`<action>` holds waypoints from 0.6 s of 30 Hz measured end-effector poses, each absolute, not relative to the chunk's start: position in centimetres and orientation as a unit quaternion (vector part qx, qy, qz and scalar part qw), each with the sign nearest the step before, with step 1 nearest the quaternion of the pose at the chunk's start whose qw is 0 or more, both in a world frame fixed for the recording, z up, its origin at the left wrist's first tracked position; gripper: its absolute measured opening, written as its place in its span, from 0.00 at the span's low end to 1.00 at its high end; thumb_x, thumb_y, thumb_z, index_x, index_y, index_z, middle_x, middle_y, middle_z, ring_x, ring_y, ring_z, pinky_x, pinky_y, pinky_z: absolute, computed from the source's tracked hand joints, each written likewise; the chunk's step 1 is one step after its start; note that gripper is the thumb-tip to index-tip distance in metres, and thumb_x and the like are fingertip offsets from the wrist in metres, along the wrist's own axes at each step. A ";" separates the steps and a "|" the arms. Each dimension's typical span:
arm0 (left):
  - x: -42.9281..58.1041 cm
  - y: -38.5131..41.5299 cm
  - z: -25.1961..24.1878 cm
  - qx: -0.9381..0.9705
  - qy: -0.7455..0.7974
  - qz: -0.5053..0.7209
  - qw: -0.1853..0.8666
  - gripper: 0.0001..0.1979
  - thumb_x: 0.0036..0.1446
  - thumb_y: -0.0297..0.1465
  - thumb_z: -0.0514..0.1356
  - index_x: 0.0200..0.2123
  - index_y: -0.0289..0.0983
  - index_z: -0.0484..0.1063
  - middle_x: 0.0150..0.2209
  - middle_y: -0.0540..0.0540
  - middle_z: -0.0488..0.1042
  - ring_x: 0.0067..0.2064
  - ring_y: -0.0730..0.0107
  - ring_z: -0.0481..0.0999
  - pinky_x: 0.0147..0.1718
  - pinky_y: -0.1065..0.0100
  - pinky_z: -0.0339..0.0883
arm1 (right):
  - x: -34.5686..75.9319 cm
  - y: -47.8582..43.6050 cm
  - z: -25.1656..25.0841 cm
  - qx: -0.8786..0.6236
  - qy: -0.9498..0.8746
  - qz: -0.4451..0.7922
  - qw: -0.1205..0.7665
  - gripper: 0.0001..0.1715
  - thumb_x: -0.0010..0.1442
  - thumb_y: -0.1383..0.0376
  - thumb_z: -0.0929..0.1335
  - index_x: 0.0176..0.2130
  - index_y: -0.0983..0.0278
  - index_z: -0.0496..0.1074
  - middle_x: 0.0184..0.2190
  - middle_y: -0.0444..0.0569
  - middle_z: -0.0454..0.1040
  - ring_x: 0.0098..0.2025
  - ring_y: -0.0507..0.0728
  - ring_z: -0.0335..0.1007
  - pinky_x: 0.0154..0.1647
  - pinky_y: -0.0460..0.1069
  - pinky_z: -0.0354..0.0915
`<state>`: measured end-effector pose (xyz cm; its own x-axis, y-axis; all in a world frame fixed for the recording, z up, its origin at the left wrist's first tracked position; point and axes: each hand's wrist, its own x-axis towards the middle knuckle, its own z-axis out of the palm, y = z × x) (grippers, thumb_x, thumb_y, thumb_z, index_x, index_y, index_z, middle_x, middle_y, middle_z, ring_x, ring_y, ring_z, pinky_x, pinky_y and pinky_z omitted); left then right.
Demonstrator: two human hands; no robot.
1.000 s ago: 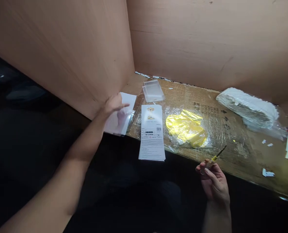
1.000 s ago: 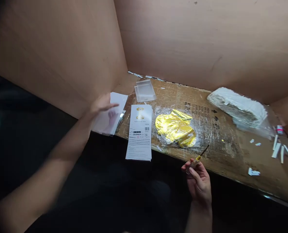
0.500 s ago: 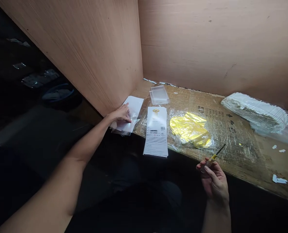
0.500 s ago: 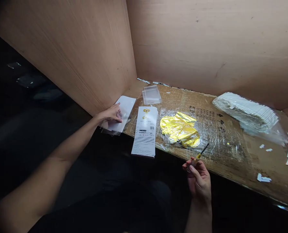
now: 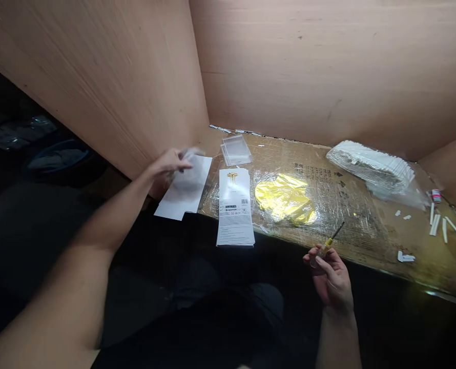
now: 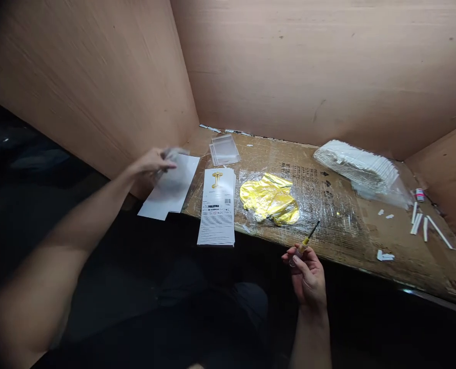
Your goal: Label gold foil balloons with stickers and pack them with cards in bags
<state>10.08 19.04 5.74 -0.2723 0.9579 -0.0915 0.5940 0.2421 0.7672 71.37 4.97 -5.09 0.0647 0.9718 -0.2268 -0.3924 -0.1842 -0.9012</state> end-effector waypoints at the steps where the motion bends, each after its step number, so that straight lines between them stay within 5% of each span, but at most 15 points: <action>1: 10.5 20.9 7.2 0.515 0.720 0.371 0.279 0.19 0.43 0.37 0.78 0.32 0.35 0.76 0.27 0.45 0.76 0.29 0.65 0.76 0.28 0.65 0.70 | 71.3 5.0 -4.9 -0.468 -0.311 0.608 0.561 0.24 0.48 0.61 0.84 0.44 0.61 0.81 0.36 0.47 0.80 0.35 0.56 0.81 0.40 0.52 0.79; 6: 15.4 32.0 12.7 0.496 0.668 0.487 0.265 0.19 0.54 0.33 0.76 0.43 0.30 0.76 0.38 0.37 0.80 0.42 0.57 0.82 0.42 0.56 0.78 | 70.6 4.9 -3.9 -0.461 -0.322 0.590 0.579 0.22 0.50 0.62 0.83 0.43 0.61 0.79 0.35 0.47 0.80 0.35 0.56 0.80 0.39 0.53 0.78; 10: 18.2 35.2 13.0 0.522 0.754 0.358 0.175 0.38 0.44 0.32 0.81 0.56 0.27 0.73 0.57 0.27 0.76 0.64 0.38 0.75 0.63 0.47 0.68 | 69.7 3.5 -3.9 -0.476 -0.335 0.582 0.568 0.23 0.50 0.60 0.83 0.43 0.61 0.77 0.34 0.47 0.80 0.35 0.57 0.80 0.40 0.54 0.77; 13: 16.7 29.9 11.3 0.612 0.728 0.282 0.129 0.37 0.56 0.36 0.75 0.63 0.24 0.70 0.64 0.27 0.73 0.68 0.42 0.70 0.67 0.52 0.61 | 69.1 2.4 -4.5 -0.479 -0.339 0.595 0.549 0.22 0.51 0.60 0.83 0.39 0.61 0.74 0.33 0.46 0.78 0.34 0.57 0.78 0.39 0.52 0.75; 15: 14.3 22.7 9.2 0.694 0.659 0.208 0.202 0.37 0.62 0.39 0.69 0.66 0.22 0.67 0.64 0.29 0.73 0.66 0.45 0.73 0.65 0.54 0.62 | 68.7 2.0 -5.1 -0.466 -0.343 0.618 0.532 0.21 0.54 0.60 0.82 0.34 0.61 0.69 0.31 0.45 0.74 0.29 0.53 0.72 0.33 0.49 0.70; 18: 11.3 10.3 4.9 0.731 0.644 0.024 0.225 0.57 0.38 0.38 0.80 0.72 0.37 0.66 0.77 0.30 0.57 0.78 0.33 0.56 0.72 0.51 0.55 | 67.7 2.4 -5.5 -0.444 -0.371 0.655 0.486 0.25 0.60 0.56 0.80 0.27 0.63 0.66 0.27 0.44 0.67 0.25 0.50 0.61 0.28 0.47 0.62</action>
<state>11.32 10.31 4.86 0.1698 0.9519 -0.2552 0.9303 -0.0694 0.3603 67.67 2.36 -5.53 -0.1326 0.9662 -0.2212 -0.3075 -0.2522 -0.9175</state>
